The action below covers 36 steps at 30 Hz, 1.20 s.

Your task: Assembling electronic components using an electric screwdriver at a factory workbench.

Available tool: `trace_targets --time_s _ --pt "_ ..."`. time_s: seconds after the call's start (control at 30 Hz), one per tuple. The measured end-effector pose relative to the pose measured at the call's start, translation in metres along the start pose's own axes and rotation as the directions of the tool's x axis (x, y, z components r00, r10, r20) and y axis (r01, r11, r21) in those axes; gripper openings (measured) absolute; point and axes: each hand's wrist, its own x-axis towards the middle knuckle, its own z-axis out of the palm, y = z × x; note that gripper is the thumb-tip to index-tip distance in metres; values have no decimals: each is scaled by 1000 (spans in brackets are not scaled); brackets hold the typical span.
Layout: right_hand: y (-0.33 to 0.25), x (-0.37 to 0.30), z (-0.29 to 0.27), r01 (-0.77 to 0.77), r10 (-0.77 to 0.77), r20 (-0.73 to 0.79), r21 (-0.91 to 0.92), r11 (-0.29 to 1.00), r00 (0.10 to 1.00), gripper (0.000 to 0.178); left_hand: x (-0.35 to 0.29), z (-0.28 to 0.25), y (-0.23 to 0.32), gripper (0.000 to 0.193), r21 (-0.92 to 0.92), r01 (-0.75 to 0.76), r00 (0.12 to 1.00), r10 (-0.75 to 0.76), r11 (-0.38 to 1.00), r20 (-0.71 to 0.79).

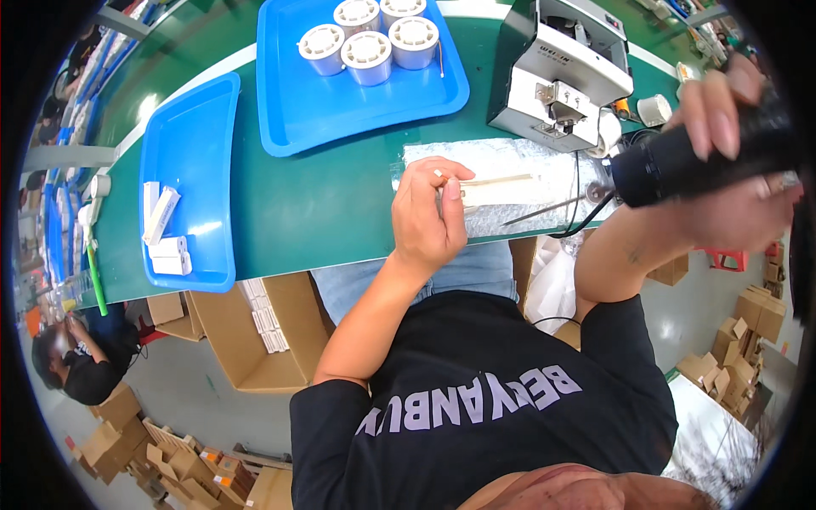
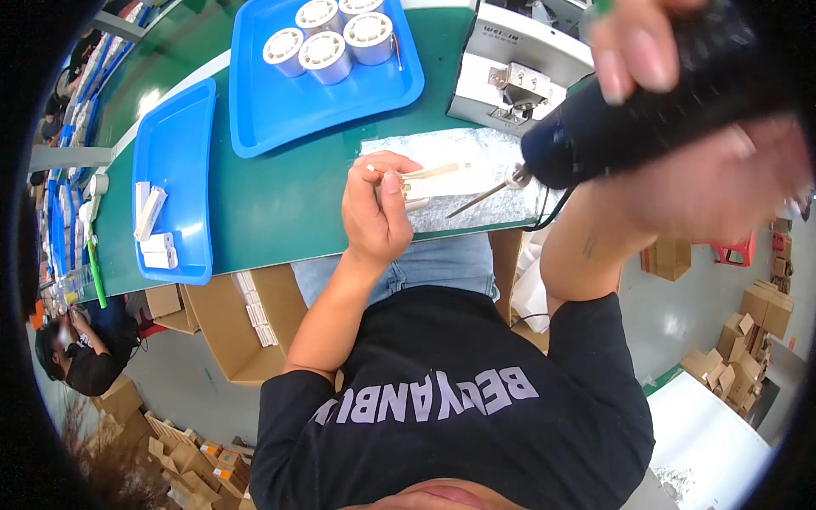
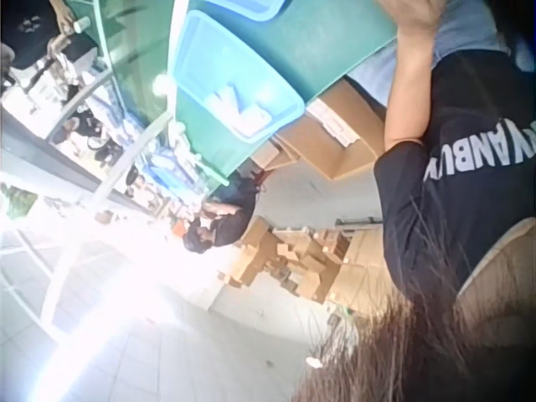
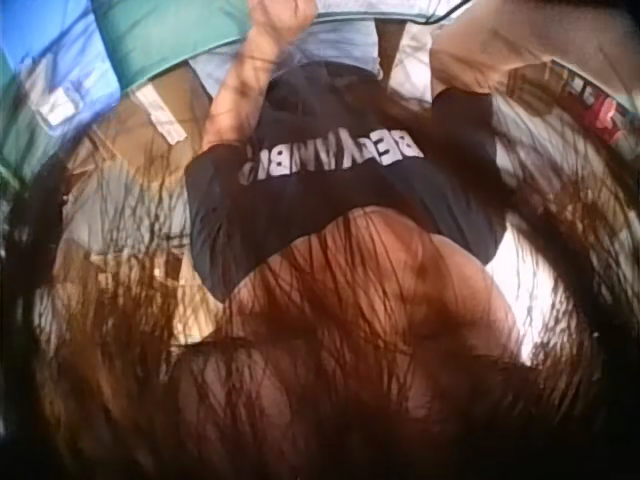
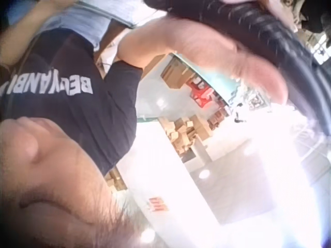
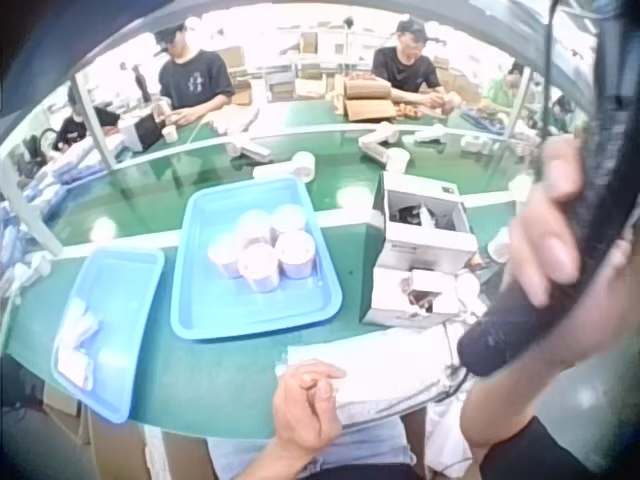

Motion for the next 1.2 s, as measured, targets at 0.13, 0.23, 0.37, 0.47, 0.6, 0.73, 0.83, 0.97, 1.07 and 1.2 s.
trace_targets --time_s 0.13,0.23,0.37,0.47,0.6,0.73,0.83,0.97,1.07,1.2 --pt "-21 -19 19 -52 39 -65 -216 975 997 63 0 -2 0 9 37 -33 999 32 999 15" --pt "-24 -21 34 -98 60 -111 -378 921 992 63 1 -3 0 3 74 -31 999 28 997 46" --pt "-22 -15 40 -157 72 -168 -575 803 983 63 2 -3 0 3 61 -11 999 9 998 44" --pt "-28 -18 53 -204 78 -209 -698 687 975 63 2 -1 0 8 15 17 1000 -16 1000 -16" --pt "-18 -15 56 -185 73 -193 -670 719 979 63 1 -2 -1 8 -14 39 999 -39 999 -14" --pt "-6 -16 55 -115 48 -140 -519 847 989 62 -1 -3 3 9 -27 102 995 -102 994 13" --pt "4 -18 54 -75 36 -108 -382 921 993 61 -1 -5 -2 1 13 -4 999 4 1000 54" --pt "17 -18 51 -6 -7 -70 -189 982 997 60 0 -6 2 1 13 65 996 -66 998 62" --pt "22 -17 50 64 -65 -39 -27 998 997 60 3 -6 4 2 4 67 996 -67 998 57" --pt "32 -15 48 145 -146 -12 194 970 989 59 3 -3 -5 1 10 16 999 -17 1000 46"
